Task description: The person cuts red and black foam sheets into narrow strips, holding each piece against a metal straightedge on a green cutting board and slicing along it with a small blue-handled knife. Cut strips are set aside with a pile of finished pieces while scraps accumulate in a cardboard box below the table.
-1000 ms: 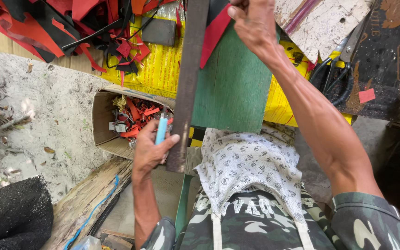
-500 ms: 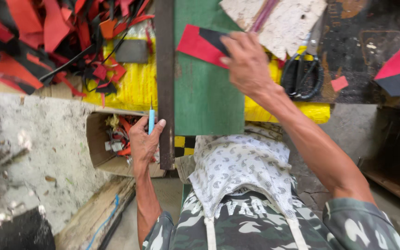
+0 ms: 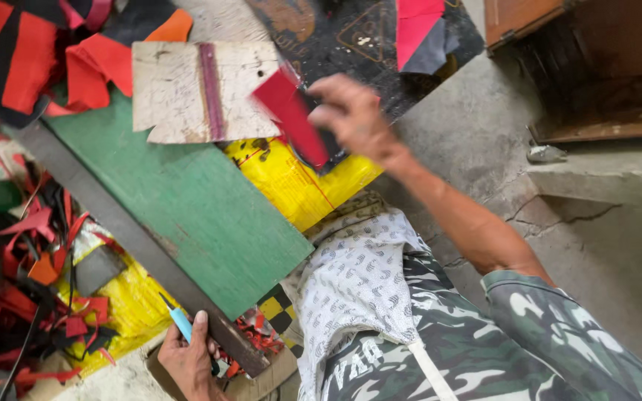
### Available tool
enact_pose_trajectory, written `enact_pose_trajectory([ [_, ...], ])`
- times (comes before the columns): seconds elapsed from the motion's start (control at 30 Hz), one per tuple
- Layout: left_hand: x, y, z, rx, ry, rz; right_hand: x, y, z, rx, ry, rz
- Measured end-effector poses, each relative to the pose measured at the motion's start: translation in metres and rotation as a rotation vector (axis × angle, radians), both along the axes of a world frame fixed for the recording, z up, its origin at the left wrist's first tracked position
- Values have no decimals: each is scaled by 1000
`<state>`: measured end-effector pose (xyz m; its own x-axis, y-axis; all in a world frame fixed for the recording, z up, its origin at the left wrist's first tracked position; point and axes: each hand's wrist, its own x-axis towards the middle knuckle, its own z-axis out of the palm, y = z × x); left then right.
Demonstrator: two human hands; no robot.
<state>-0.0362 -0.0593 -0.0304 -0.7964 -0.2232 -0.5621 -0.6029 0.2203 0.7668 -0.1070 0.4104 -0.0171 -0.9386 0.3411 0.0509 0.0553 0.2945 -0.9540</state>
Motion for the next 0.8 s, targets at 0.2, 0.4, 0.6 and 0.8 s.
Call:
enact_pose_trajectory([
  [0.2,-3,-7,-10,53,21,-16,18,145,10,57,161,-495],
  [0.4,-3,-1,-8,69,64,0,43,190,-43,964,102,-576],
  [0.6,-7,0,0,45,0,-26,35,209,-71,422,-406,-583],
  [0.8,-4,3,-1,-4,24,-4,34,190,-78,959,-152,-499],
])
